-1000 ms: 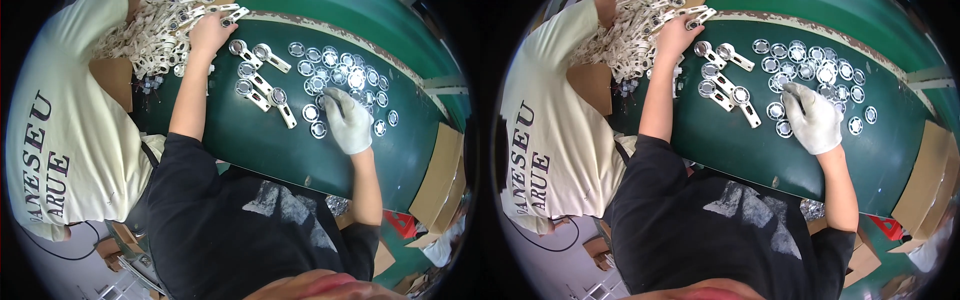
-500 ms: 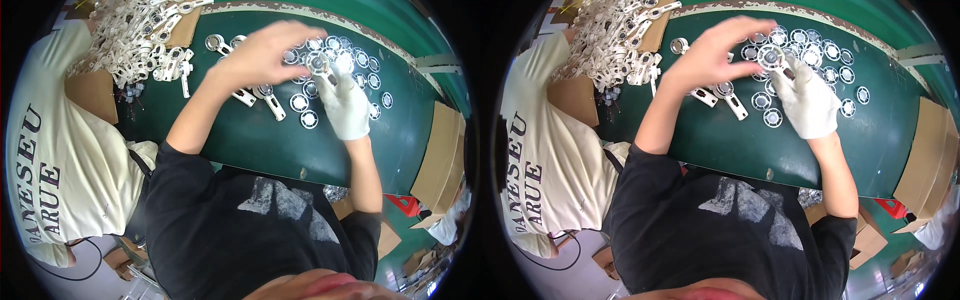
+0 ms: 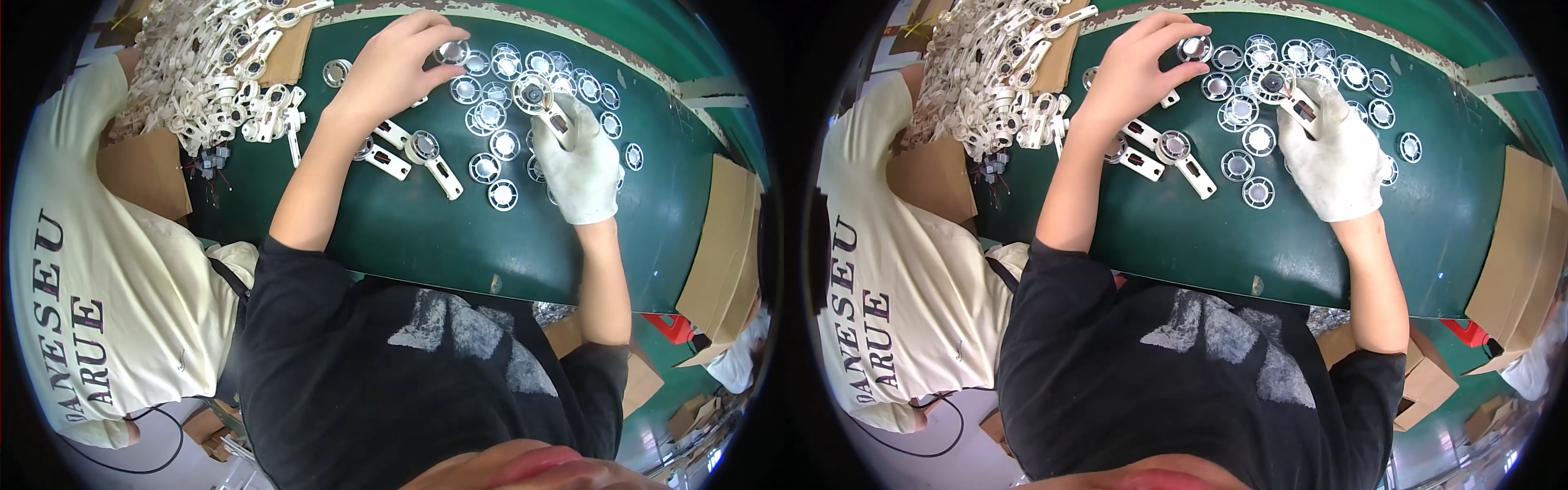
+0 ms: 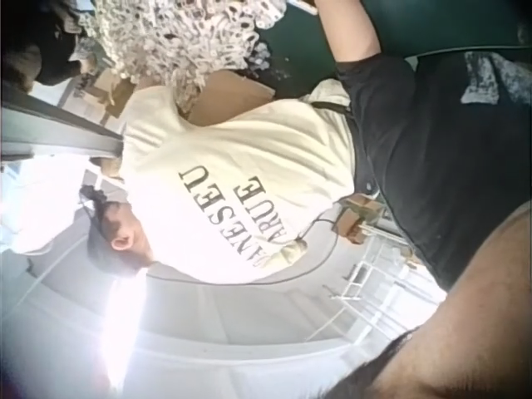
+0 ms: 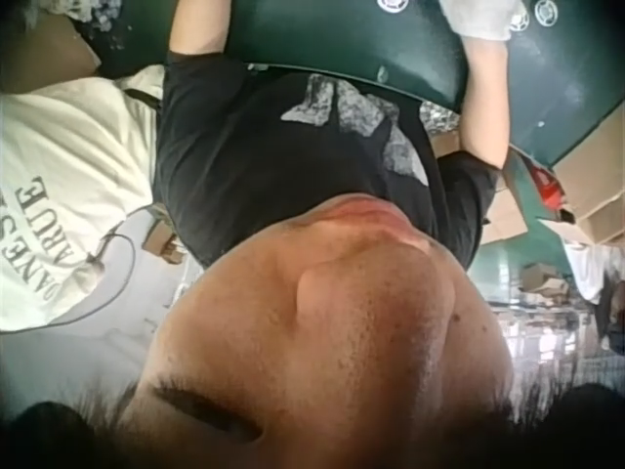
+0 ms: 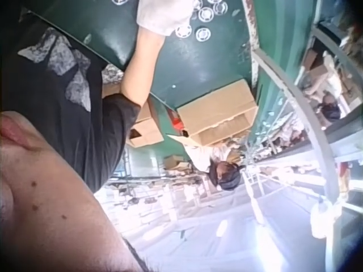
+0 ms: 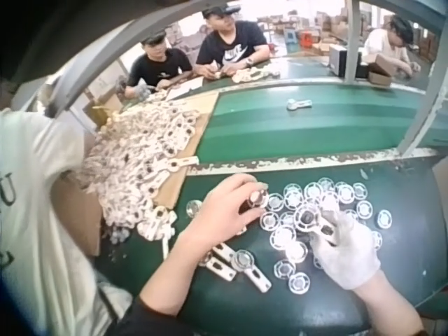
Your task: The person assembles small circular components into white plastic housings by hand on a production line.
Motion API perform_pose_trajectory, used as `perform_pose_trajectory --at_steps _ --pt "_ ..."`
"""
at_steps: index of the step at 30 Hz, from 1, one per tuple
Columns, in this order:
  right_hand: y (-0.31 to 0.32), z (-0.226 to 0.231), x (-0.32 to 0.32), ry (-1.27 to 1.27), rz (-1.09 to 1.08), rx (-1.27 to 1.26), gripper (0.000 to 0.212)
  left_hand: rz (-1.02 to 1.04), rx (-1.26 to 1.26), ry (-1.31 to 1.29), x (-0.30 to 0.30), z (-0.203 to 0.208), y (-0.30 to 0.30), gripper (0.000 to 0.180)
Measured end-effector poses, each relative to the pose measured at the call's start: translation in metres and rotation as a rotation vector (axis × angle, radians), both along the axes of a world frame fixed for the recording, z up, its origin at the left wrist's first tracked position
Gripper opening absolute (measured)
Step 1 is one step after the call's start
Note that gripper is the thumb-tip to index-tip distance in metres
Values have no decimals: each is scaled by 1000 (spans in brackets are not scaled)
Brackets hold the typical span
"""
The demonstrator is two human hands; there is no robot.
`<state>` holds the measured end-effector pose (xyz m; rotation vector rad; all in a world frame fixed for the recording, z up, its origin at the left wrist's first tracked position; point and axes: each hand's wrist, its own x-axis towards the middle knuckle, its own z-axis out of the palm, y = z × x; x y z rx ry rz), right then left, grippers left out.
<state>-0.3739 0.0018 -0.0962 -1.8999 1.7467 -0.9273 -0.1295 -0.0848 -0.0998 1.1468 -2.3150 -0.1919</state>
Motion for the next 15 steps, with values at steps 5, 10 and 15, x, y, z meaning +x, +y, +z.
perform_pose_trajectory --at_steps 5,10,15 --pt "0 7 2 48 -9 18 30 -258 -117 257 -18 38 26 43" --pt "5 5 1 76 80 -28 28 -291 -105 305 -39 32 41 55" --pt "10 1 -6 44 152 -124 36 -326 -88 279 -44 26 40 56"
